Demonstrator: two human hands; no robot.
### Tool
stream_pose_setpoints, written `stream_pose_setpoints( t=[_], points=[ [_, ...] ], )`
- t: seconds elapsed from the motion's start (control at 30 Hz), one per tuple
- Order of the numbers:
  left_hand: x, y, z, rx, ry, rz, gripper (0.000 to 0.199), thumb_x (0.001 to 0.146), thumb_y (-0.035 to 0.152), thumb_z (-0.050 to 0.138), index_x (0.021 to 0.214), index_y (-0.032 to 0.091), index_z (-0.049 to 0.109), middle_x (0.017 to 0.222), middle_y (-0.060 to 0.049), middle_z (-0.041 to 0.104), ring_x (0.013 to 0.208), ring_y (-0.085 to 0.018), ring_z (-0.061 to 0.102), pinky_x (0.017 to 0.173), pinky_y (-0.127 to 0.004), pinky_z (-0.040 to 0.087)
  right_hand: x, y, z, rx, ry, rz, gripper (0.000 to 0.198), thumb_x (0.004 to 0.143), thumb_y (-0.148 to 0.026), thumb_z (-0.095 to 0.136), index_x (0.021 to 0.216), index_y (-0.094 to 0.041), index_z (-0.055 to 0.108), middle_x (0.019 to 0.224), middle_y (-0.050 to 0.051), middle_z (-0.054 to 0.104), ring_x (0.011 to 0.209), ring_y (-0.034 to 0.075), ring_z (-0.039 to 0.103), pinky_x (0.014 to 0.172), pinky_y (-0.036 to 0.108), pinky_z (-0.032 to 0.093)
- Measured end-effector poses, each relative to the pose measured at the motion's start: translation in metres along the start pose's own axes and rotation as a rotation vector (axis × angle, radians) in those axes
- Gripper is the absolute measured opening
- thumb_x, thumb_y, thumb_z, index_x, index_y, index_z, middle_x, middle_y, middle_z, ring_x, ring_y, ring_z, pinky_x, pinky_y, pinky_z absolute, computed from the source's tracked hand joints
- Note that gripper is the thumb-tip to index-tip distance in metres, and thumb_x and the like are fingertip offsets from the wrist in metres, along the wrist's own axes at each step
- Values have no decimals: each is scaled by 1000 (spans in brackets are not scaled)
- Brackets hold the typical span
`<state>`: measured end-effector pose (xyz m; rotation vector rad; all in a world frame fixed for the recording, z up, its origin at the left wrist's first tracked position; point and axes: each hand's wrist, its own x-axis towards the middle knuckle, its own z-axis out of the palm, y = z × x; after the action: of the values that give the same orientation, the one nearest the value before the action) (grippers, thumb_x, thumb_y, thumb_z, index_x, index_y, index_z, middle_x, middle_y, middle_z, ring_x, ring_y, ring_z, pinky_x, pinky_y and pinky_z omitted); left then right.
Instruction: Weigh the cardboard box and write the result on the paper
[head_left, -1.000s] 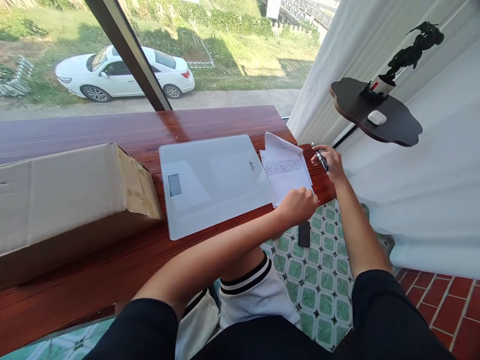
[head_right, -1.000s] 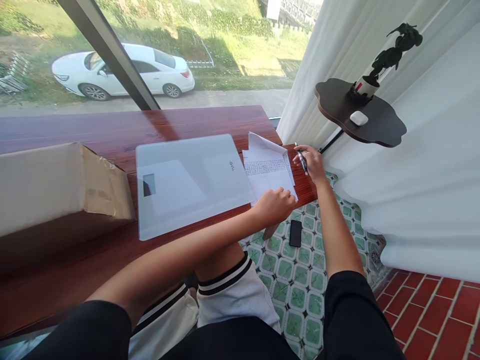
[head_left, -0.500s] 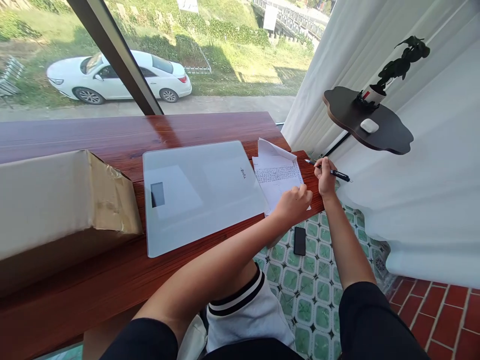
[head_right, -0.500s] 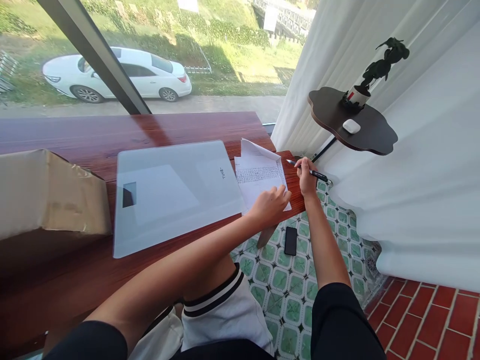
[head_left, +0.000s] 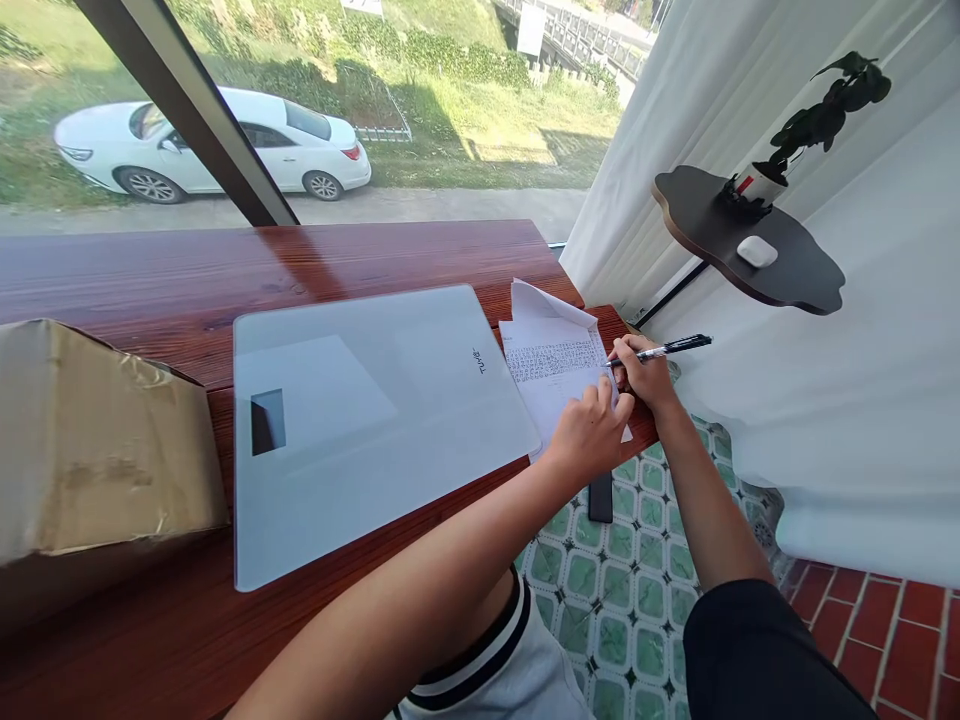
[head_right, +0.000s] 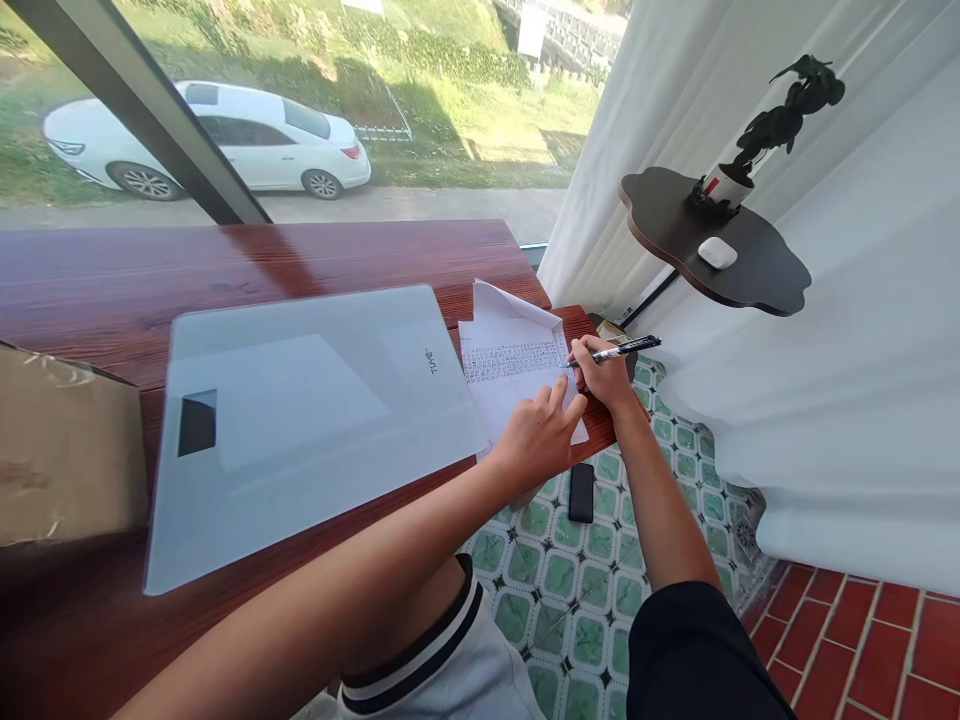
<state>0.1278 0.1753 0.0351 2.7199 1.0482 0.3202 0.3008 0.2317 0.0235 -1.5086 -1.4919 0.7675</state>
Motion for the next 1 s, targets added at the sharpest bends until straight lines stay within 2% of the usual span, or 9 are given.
stream_pose_setpoints(
  t=[0.13, 0.2, 0.33, 0.47, 0.63, 1.0],
  points=[
    [1, 0, 0, -14, -5, -6, 31, 94, 21, 31, 119, 16, 49, 148, -23, 50, 99, -25, 61, 65, -33, 48, -3, -5, 1, -77, 8, -8, 47, 79, -54, 74, 64, -20, 46, 50, -2, 52, 40, 11, 48, 41, 25, 40],
    [1, 0, 1, -20, 0, -5, 31, 94, 22, 31, 119, 16, 49, 149, -24, 48, 100, -25, 61, 65, -33, 48, -3, -4, 1, -79, 15, -10, 46, 82, -51, 71, 64, -20, 43, 49, -3, 50, 39, 10, 46, 41, 25, 39],
    [1, 0, 3, -45, 13, -9, 29, 93, 22, 34, 117, 16, 48, 148, -23, 49, 99, -25, 61, 64, -33, 47, -1, -1, 0, -22, 0, 20, 40, 91, -50, 61, 69, -21, 44, 50, -3, 52, 40, 11, 46, 41, 26, 41],
    [2, 0, 4, -59, 22, -14, 29, 92, 22, 36, 117, 17, 49, 142, -21, 53, 97, -25, 60, 62, -32, 46, 0, 0, 0, -33, -10, 4, 39, 92, -50, 60, 70, -21, 45, 51, -2, 52, 40, 11, 46, 41, 26, 41],
    [2, 0, 5, -50, 32, -20, 30, 93, 25, 38, 119, 16, 50, 143, -22, 52, 98, -25, 59, 62, -32, 44, -1, 0, 1, -72, -7, -24, 40, 94, -49, 59, 71, -21, 44, 52, -3, 52, 40, 10, 46, 42, 26, 41],
    [2, 1, 5, -63, 43, -22, 29, 93, 26, 38, 118, 16, 50, 135, -20, 56, 92, -23, 57, 60, -32, 40, -1, -4, 2, -80, -7, 19, 37, 92, -43, 59, 68, -20, 44, 50, -3, 51, 41, 11, 46, 43, 25, 42]
  ],
)
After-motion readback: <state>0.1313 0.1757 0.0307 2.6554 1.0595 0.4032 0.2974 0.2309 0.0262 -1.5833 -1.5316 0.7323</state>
